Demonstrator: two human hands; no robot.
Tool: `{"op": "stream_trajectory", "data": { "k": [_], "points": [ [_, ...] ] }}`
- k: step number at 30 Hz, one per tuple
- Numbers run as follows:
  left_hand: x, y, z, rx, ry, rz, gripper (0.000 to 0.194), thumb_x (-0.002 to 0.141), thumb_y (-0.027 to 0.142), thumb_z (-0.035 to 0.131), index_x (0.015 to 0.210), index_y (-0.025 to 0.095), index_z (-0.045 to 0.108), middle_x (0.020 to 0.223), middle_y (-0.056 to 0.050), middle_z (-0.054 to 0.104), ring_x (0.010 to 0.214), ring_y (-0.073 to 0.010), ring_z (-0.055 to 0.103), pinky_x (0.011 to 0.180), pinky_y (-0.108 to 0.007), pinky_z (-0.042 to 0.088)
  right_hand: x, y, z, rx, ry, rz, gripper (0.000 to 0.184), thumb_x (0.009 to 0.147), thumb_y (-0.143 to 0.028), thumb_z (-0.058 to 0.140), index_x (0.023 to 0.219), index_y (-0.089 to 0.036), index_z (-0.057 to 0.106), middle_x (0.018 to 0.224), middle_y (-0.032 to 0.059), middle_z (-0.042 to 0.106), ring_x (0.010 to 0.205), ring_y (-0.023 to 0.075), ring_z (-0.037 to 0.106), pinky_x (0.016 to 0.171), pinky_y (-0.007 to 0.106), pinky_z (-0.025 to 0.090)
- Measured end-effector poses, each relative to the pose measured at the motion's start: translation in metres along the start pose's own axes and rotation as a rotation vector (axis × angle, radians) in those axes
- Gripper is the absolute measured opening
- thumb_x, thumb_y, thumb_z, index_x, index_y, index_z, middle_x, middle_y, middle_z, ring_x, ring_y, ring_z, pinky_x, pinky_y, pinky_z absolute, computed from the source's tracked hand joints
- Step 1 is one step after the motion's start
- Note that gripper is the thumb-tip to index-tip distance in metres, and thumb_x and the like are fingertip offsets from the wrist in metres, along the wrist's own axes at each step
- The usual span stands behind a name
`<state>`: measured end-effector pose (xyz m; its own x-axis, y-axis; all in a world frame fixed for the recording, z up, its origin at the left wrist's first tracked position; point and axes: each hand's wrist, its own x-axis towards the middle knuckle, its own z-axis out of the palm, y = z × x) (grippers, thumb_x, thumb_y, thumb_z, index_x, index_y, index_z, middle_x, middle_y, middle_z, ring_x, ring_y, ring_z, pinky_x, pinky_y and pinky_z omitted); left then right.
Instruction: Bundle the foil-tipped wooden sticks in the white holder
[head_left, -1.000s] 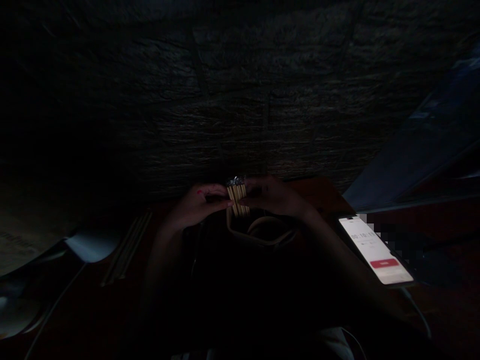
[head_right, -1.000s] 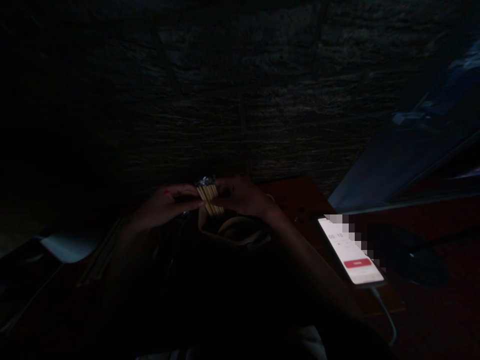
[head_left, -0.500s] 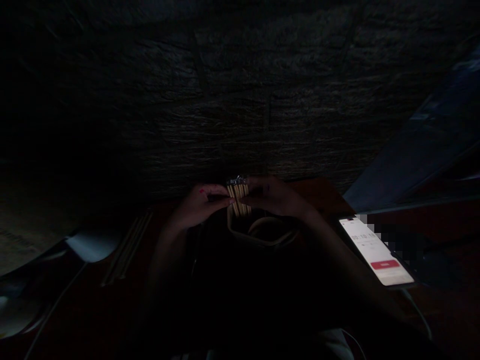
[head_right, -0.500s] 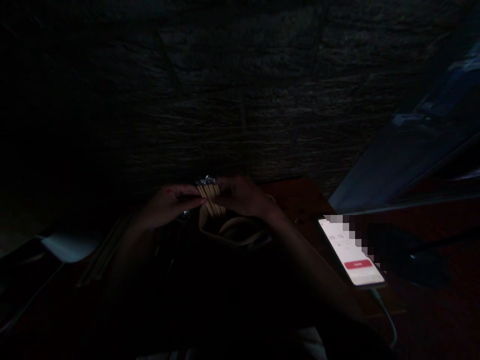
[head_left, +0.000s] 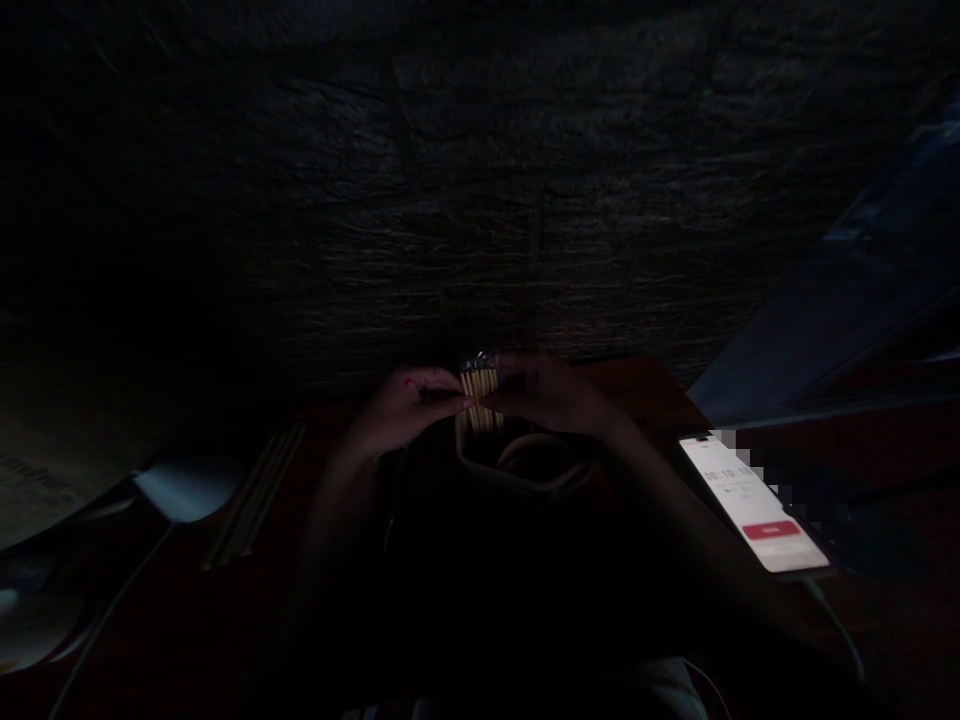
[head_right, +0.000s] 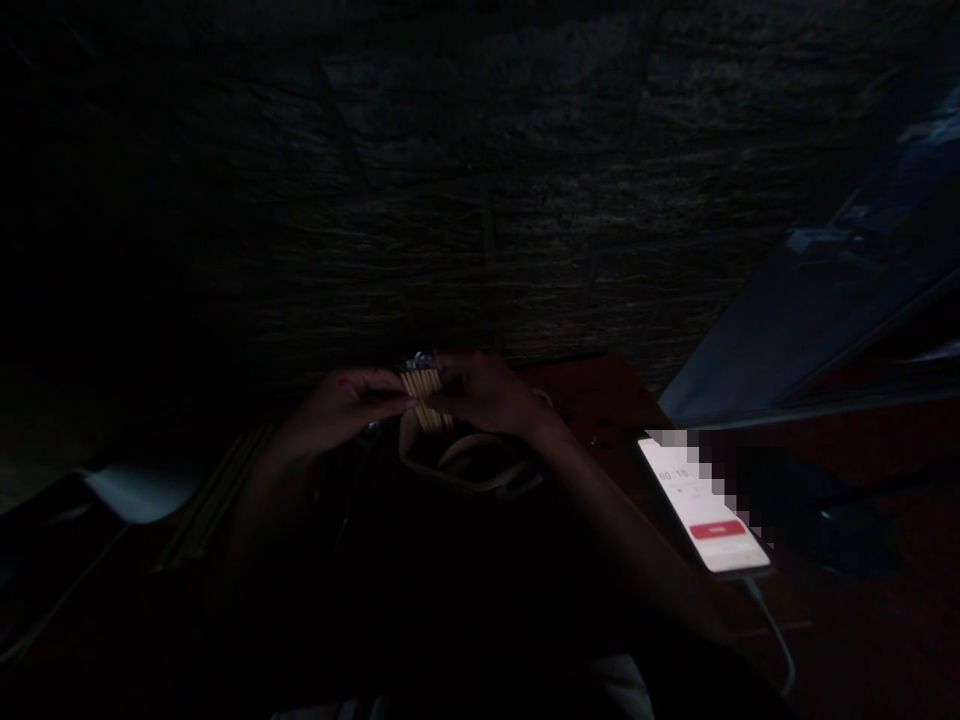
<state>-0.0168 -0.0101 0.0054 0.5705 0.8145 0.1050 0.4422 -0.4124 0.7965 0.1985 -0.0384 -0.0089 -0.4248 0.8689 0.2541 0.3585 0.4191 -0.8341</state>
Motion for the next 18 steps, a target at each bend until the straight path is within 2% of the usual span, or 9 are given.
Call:
{"op": "stream_trajectory", "data": {
  "k": [12, 18],
  "points": [
    [0.0002, -0.0012, 0.0003, -0.063, -0.040, -0.022, 0.015, 0.080, 0.030, 0.069, 0.087, 0.017, 0.072, 0.090, -0.002, 0.074, 0.085, -0.0155, 0.066, 0.079, -0.026, 0.049, -0.0002, -0.0029, 0.0022, -0.117, 0.030, -0.034, 0.024, 0.085, -0.029, 0.062, 0.105, -0.018, 0.068, 0.089, 0.0020, 0.071, 0.077, 0.0138, 0.061, 0.067, 0.026, 0.042],
    [0.0000, 0.0006, 0.0017, -0.013, -0.031, -0.059, 0.018, 0.080, 0.033, 0.068, 0.086, 0.017, 0.073, 0.088, -0.002, 0.074, 0.083, -0.0164, 0.066, 0.076, -0.026, 0.049, -0.0004, -0.0079, 0.0008, -0.135, 0.021, -0.034, 0.020, 0.086, -0.027, 0.062, 0.102, -0.018, 0.069, 0.089, 0.0023, 0.072, 0.077, 0.0147, 0.062, 0.067, 0.026, 0.041]
  ]
}}
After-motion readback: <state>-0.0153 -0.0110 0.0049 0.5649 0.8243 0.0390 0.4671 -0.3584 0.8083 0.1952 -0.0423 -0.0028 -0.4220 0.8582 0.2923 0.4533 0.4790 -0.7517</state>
